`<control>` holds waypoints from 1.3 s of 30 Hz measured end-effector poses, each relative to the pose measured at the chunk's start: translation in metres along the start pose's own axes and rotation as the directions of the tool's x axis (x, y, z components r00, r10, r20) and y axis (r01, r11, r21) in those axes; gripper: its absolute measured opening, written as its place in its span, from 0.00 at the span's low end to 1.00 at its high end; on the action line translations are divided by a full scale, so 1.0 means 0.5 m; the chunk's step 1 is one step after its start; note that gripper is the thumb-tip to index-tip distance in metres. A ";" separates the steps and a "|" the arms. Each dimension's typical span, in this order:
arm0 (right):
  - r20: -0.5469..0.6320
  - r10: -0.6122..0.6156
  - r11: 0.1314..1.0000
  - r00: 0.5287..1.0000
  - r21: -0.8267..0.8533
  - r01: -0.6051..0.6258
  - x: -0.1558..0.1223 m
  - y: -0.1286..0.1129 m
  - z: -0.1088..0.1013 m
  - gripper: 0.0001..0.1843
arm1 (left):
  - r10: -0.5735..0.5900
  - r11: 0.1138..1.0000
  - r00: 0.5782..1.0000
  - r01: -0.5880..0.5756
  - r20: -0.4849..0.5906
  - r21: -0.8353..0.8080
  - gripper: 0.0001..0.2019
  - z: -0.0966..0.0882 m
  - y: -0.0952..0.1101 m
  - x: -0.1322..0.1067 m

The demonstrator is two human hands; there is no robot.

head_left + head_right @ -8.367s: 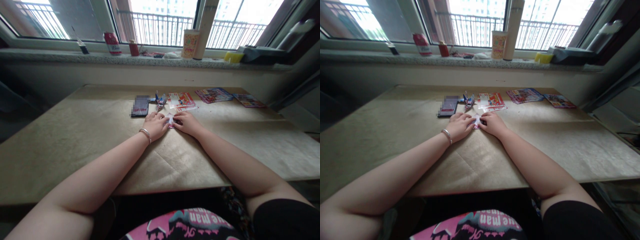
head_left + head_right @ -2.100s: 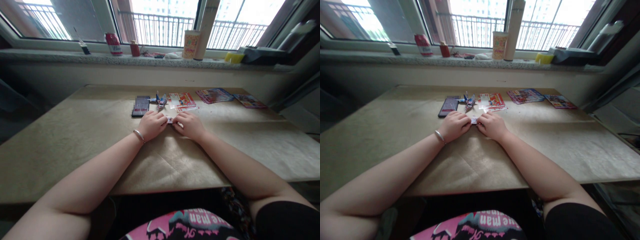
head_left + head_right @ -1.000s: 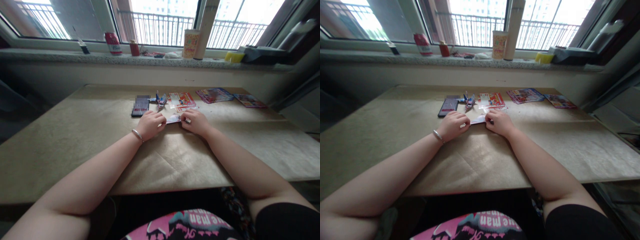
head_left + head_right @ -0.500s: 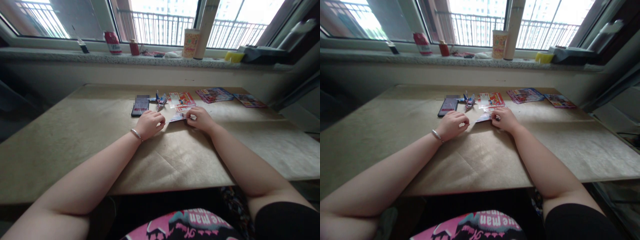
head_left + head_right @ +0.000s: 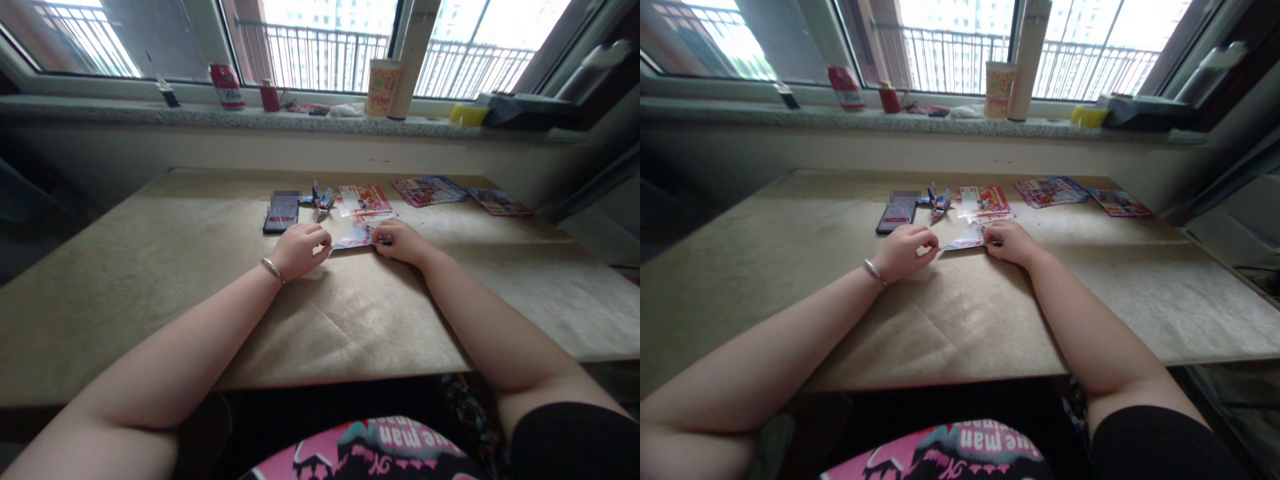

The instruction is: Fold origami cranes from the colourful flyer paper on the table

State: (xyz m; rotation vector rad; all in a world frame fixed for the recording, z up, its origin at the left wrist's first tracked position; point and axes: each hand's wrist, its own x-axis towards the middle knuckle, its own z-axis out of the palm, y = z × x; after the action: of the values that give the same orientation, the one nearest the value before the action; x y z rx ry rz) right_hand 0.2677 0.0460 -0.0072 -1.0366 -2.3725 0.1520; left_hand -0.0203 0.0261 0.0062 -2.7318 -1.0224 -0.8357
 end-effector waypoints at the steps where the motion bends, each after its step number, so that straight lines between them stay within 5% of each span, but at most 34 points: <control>1: 0.025 -0.033 0.999 0.999 -0.001 0.033 0.003 -0.006 0.002 0.06 | -0.009 1.000 1.000 0.008 -0.014 -0.023 0.07 0.002 -0.001 0.000; 6: 0.096 -0.167 0.986 0.981 0.023 0.166 0.017 -0.046 0.013 0.09 | -0.053 0.996 0.998 0.051 -0.029 -0.075 0.09 0.014 -0.011 -0.002; 12: 0.075 -0.220 0.975 0.973 -0.020 0.223 0.022 -0.068 0.024 0.10 | -0.082 0.995 0.981 0.090 0.174 -0.042 0.20 0.016 -0.013 -0.003; 17: 0.077 -0.165 0.985 0.983 -0.041 0.169 0.019 -0.068 0.019 0.08 | -0.121 0.991 0.944 0.132 0.306 -0.018 0.24 0.016 -0.012 -0.003; 27: 0.041 0.090 0.968 0.995 -0.238 -0.078 0.016 -0.061 0.022 0.11 | -0.109 0.992 0.944 0.125 0.310 -0.031 0.25 0.011 -0.007 -0.003; 39: 0.163 0.130 0.984 0.978 -0.146 -0.106 0.009 -0.059 0.054 0.37 | -0.007 0.999 0.941 0.022 0.340 -0.040 0.30 0.005 -0.005 -0.007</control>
State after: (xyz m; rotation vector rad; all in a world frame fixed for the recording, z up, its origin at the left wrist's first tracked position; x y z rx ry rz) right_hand 0.2320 0.0313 -0.0191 -1.2772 -2.5042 0.1287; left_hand -0.0228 0.0267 0.0018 -2.9771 -1.0902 -0.3953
